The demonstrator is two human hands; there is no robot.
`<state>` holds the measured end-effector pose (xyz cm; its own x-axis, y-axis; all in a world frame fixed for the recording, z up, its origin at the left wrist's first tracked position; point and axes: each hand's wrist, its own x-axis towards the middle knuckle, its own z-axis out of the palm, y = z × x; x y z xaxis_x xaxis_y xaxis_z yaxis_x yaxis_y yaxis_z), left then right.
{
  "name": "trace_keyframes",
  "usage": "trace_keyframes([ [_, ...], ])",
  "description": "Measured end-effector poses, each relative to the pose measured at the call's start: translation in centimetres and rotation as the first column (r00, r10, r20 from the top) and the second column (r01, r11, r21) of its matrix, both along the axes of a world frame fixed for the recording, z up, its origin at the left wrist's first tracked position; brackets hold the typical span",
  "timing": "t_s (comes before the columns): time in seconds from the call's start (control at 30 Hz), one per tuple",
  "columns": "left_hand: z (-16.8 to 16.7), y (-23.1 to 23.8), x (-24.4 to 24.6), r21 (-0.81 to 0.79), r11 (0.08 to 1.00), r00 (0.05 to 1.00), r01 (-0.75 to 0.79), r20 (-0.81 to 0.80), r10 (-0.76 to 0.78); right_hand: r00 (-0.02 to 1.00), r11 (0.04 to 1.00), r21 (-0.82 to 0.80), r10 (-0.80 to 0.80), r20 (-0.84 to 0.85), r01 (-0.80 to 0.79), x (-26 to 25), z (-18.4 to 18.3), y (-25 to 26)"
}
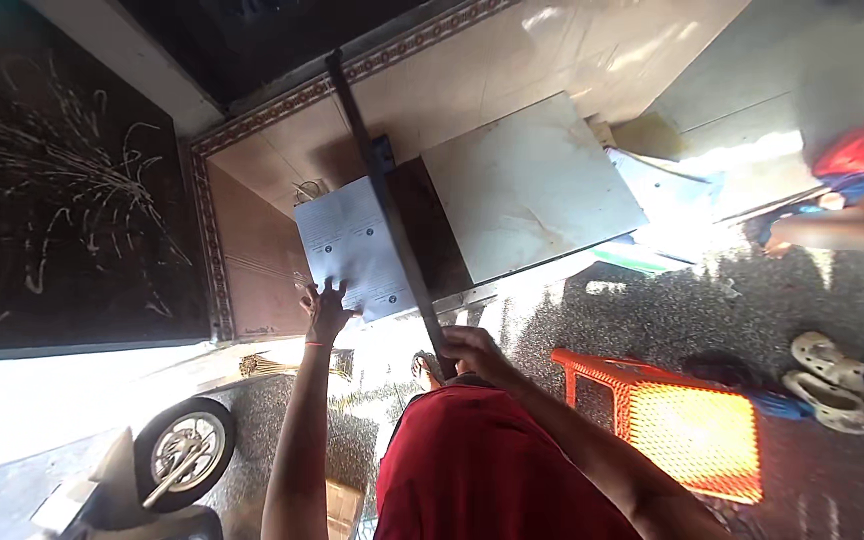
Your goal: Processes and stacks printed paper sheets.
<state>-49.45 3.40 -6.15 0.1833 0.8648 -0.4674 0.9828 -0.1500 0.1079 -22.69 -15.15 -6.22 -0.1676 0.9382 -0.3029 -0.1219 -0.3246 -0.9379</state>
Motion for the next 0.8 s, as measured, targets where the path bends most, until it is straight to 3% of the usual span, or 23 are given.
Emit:
trace_keyframes([
  [0.3,0.1,0.0,0.1,-0.025,1.0,1.0,0.013,-0.014,-0.014,0.999,0.997,-0.069,0.037,-0.018,-0.038,-8.0,-2.1,2.3],
  [0.8,-0.5,-0.3,-0.8,0.039,0.998,0.991,0.044,0.124,-0.048,0.994,0.969,-0.244,0.066,0.09,-0.042,-10.0,-2.9,2.0],
])
